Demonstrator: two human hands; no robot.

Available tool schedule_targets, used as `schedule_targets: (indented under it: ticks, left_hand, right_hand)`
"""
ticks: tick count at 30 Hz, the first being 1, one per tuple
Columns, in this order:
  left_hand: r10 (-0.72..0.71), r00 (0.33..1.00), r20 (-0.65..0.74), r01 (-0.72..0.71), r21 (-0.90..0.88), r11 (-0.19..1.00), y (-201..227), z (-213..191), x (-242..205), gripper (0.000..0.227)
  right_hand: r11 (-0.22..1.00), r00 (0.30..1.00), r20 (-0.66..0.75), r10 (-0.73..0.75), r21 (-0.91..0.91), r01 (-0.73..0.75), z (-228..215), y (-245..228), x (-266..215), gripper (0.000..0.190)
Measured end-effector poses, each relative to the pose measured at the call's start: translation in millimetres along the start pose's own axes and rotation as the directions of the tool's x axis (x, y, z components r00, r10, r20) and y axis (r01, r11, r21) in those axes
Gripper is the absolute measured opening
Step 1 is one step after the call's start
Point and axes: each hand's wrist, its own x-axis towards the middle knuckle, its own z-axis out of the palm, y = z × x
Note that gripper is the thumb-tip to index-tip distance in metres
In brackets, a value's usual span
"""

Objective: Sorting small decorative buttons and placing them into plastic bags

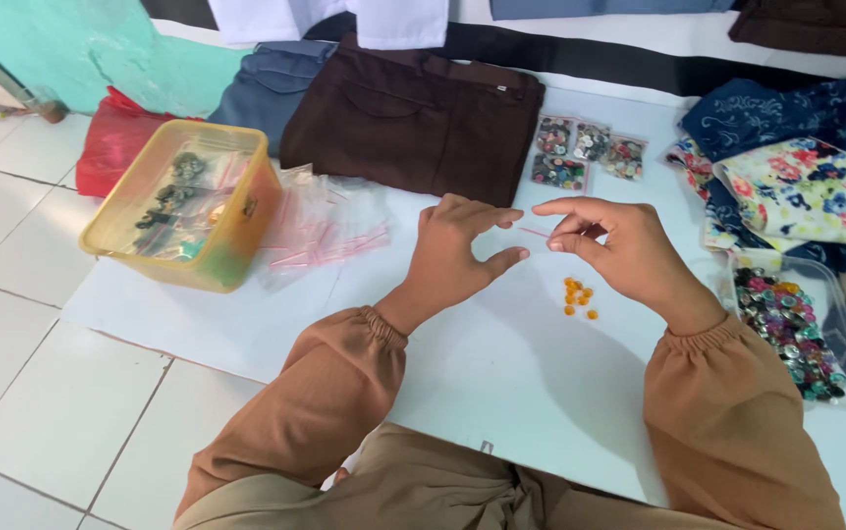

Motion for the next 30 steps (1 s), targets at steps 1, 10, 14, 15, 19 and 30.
schedule_targets:
  ticks: [1,10,14,15,19,30]
  left_hand:
    - [0.006,1.0,0.009,-0.006,-0.01,1.0,3,11,6,0.04]
    - [-0.009,0.994,-0.107,-0.015,-0.218,0.976,-18,87,28,0.016]
    - [-0.035,0.987,-0.157,0.018,-0.113,0.993,-17,85,15,0.016]
    - [-0.023,0.982,-0.189,0.006,-0.091,0.996,-17,85,15,0.017]
    - [0.051,0.975,-0.218,-0.051,0.007,0.999,-20,86,16,0.02]
    - [0.3,0.937,-0.177,-0.229,0.335,0.914,-23,98,7,0.03]
  right_hand:
    - [1.0,1.0,-0.009,0.01,-0.004,-0.011,-6,5,-1,0.038]
    - [0.984,0.991,-0.119,-0.061,-0.174,0.039,-37,51,-1,0.034]
    - [0.99,0.991,-0.116,-0.059,-0.134,0.043,-32,49,-4,0.021]
    - [0.993,0.995,-0.095,-0.035,-0.115,0.024,-30,47,-4,0.016]
    - [0.994,0.999,-0.046,0.023,-0.102,-0.027,-17,38,-5,0.012]
    - [0.973,0.975,-0.038,0.221,-0.061,-0.223,7,52,-6,0.01]
